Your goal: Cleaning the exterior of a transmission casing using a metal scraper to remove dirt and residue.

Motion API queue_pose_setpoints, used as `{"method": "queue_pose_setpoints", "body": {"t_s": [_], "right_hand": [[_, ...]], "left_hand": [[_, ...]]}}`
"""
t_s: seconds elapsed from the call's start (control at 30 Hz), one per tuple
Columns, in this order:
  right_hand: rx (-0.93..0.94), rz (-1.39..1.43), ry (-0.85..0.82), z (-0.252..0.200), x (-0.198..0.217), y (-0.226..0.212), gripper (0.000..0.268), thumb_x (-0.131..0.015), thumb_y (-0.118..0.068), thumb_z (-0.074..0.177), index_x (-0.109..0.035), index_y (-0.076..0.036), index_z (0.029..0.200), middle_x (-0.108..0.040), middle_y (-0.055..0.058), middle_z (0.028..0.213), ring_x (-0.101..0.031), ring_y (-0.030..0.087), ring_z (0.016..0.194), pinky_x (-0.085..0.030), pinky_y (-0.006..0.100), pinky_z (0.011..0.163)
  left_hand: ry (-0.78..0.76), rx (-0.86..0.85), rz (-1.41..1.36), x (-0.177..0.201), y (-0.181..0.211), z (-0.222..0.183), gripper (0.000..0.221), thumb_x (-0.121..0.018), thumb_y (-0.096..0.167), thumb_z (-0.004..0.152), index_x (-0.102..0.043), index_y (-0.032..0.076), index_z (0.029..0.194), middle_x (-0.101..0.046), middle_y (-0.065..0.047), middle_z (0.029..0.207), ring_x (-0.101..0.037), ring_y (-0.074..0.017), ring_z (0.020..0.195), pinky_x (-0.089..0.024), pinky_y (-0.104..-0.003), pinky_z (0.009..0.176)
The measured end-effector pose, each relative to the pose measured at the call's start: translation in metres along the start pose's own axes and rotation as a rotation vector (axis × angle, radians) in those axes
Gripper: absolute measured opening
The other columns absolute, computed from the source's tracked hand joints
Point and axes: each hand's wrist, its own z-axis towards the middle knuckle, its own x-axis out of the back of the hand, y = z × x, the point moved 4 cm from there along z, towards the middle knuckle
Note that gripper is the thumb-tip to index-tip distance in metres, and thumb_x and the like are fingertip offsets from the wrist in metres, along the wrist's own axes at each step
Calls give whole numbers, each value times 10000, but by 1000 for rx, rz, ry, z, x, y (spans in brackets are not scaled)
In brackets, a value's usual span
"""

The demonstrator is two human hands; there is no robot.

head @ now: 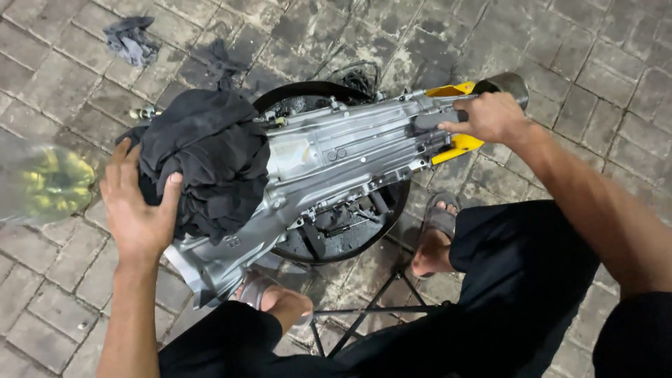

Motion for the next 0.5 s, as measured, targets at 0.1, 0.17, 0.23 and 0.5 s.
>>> {"method": "queue_pose_setpoints", "body": {"t_s": [0.1, 0.17, 0.23, 0.5], "right_hand": [[-70, 189, 57, -14, 2, 9, 620, -470, -749, 966, -657, -158, 961, -656, 105, 645, -657, 284, 635, -511, 424, 629], [-131, 320, 61, -26, 9, 14, 656, -477, -703, 979, -621, -97, 1185, -691, 168, 786, -668, 332, 713, -497, 448, 640], [-195, 453, 73, -36, 10, 24, 756, -486, -657, 992, -587, -34, 1409, -727, 231, 927, -680, 380, 791, -483, 472, 650], [-128, 1121, 138, -109, 36, -21, 487, -489, -136, 1055, -191, -111, 1440, -586, 220, 1124, -534, 186, 536, -484, 292, 391]], "left_hand": [[3, -8, -8, 0, 3, 0, 621, -573, 411, 1095, -509, -76, 1475, -467, -300, 1528, -458, -500, 1372, -362, -656, 1080], [-9, 26, -4, 1, 4, 0, 634, -583, 418, 1084, -516, -70, 1483, -467, -299, 1531, -452, -513, 1354, -376, -668, 1054], [-17, 52, 1, 1, 2, 2, 648, -594, 425, 1073, -522, -64, 1491, -467, -297, 1533, -447, -527, 1337, -391, -680, 1029], [-3, 28, 22, 2, 4, 0, 665, -572, 457, 1084, -531, -70, 1488, -487, -295, 1526, -452, -526, 1334, -397, -684, 1024]]}}
